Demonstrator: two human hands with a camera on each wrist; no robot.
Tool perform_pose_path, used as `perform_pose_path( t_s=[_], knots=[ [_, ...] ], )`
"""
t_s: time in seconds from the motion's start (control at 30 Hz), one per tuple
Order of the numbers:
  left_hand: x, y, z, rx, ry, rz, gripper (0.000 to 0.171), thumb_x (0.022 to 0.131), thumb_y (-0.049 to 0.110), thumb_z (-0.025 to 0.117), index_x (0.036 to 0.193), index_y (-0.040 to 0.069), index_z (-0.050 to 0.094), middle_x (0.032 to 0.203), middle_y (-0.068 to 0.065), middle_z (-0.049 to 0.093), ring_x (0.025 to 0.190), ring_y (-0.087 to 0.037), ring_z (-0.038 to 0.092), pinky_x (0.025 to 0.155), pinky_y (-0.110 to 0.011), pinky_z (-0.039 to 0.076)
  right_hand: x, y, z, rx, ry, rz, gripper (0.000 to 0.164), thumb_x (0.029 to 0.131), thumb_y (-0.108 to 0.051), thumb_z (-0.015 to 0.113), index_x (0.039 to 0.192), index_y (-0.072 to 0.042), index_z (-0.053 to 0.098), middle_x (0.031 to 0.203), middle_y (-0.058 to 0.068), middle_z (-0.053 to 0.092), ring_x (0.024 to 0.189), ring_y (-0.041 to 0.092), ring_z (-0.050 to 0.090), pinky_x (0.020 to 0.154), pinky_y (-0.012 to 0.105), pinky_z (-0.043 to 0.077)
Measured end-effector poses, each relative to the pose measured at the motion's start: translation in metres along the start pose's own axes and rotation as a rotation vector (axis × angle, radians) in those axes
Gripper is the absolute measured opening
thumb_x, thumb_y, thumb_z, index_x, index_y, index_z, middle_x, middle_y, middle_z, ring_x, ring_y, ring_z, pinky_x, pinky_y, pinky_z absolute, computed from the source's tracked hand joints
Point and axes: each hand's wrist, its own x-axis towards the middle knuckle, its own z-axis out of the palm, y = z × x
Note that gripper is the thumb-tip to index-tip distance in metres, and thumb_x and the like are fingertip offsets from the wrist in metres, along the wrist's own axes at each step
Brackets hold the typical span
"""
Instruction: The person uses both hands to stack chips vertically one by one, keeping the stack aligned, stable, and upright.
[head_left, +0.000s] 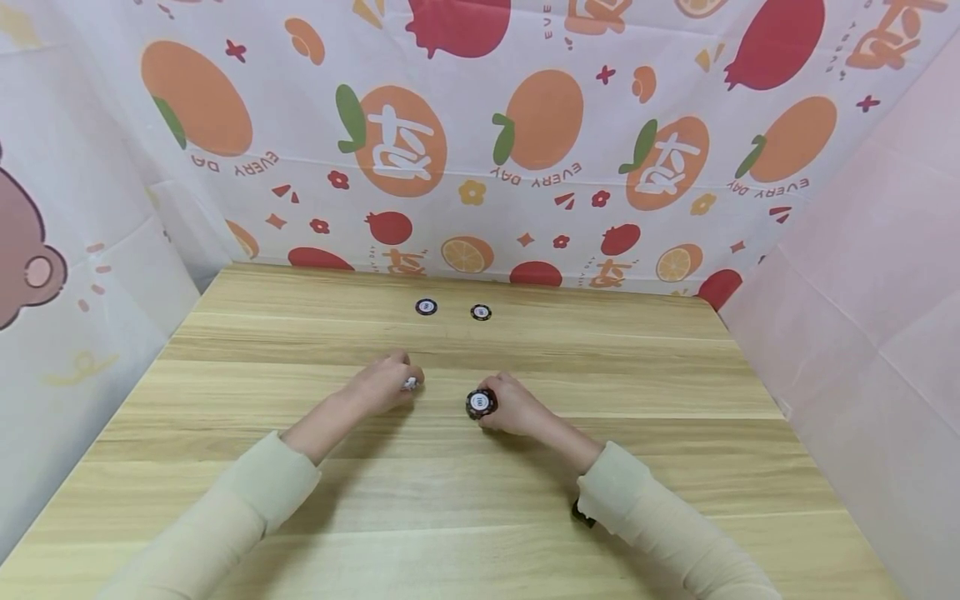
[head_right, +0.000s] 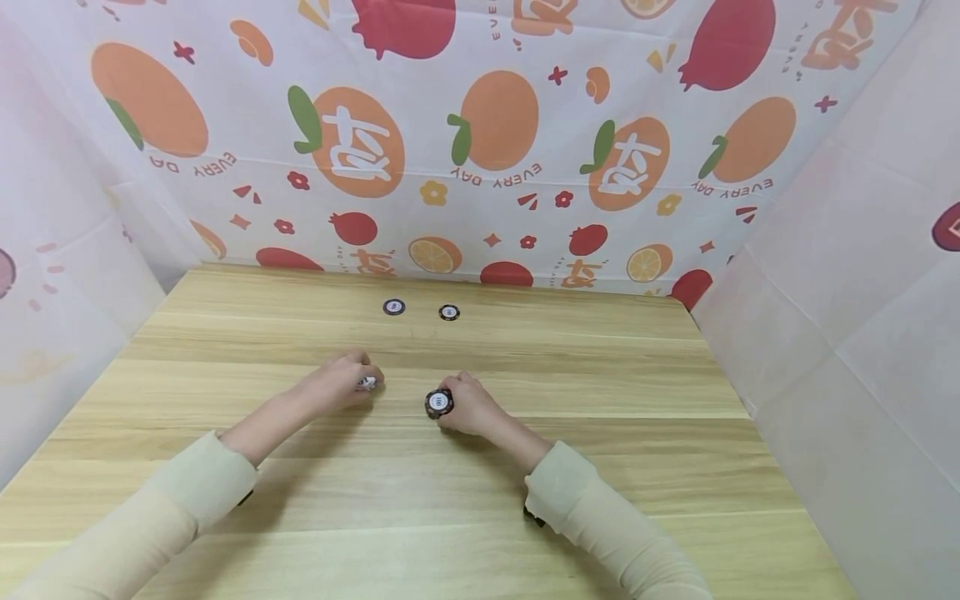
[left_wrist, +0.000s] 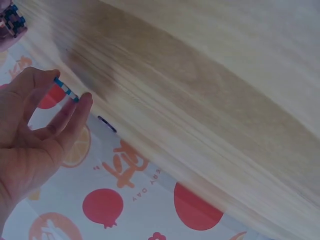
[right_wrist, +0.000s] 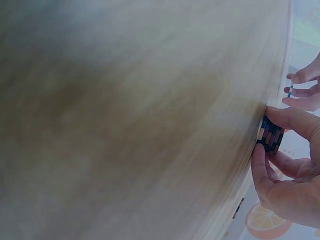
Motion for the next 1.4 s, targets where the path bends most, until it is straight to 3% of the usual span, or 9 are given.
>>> perform_pose_path(
  t_s=[0.3,0.67,1.03,1.4],
  knots=[
    [0.0,0.007,-0.002,-0.004,-0.024,0.0,0.022,0.073,0.005,0.074,0.094,0.005,0.069,0.089,-0.015,0.055,0.077,-0.029,0.056,0.071,-0.042,0.049,0.0,-0.001,-0.001,0.009,-0.012,0.014,0.046,0.072,-0.011,0.077,0.112,-0.001,0.056,0.107,0.01,0.049,0.098,0.023,0.051,0.088,0.034,0.042],
    [0.004,0.013,0.003,-0.001,-0.002,0.044,0.019,0.073,0.004,0.073,0.092,0.007,0.07,0.082,-0.008,0.054,0.075,-0.025,0.053,0.067,-0.037,0.048,0.0,-0.002,-0.002,0.007,-0.02,0.028,0.046,0.073,-0.012,0.077,0.113,-0.002,0.056,0.107,0.01,0.049,0.099,0.024,0.051,0.088,0.036,0.042],
    [0.012,0.033,0.002,-0.023,-0.004,0.086,0.021,0.075,0.002,0.07,0.096,0.006,0.068,0.084,-0.007,0.053,0.073,-0.021,0.053,0.064,-0.03,0.048,0.0,-0.004,-0.003,0.01,-0.016,0.032,0.045,0.072,-0.011,0.077,0.111,-0.001,0.056,0.104,0.009,0.049,0.097,0.023,0.051,0.087,0.035,0.042],
    [0.022,0.052,0.01,-0.048,-0.008,0.135,0.021,0.075,0.005,0.071,0.096,0.004,0.067,0.086,-0.011,0.056,0.077,-0.025,0.054,0.067,-0.033,0.049,-0.001,-0.003,-0.002,0.011,0.0,-0.003,0.046,0.069,-0.007,0.077,0.11,0.001,0.057,0.103,0.01,0.05,0.095,0.023,0.051,0.088,0.034,0.042]
  ],
)
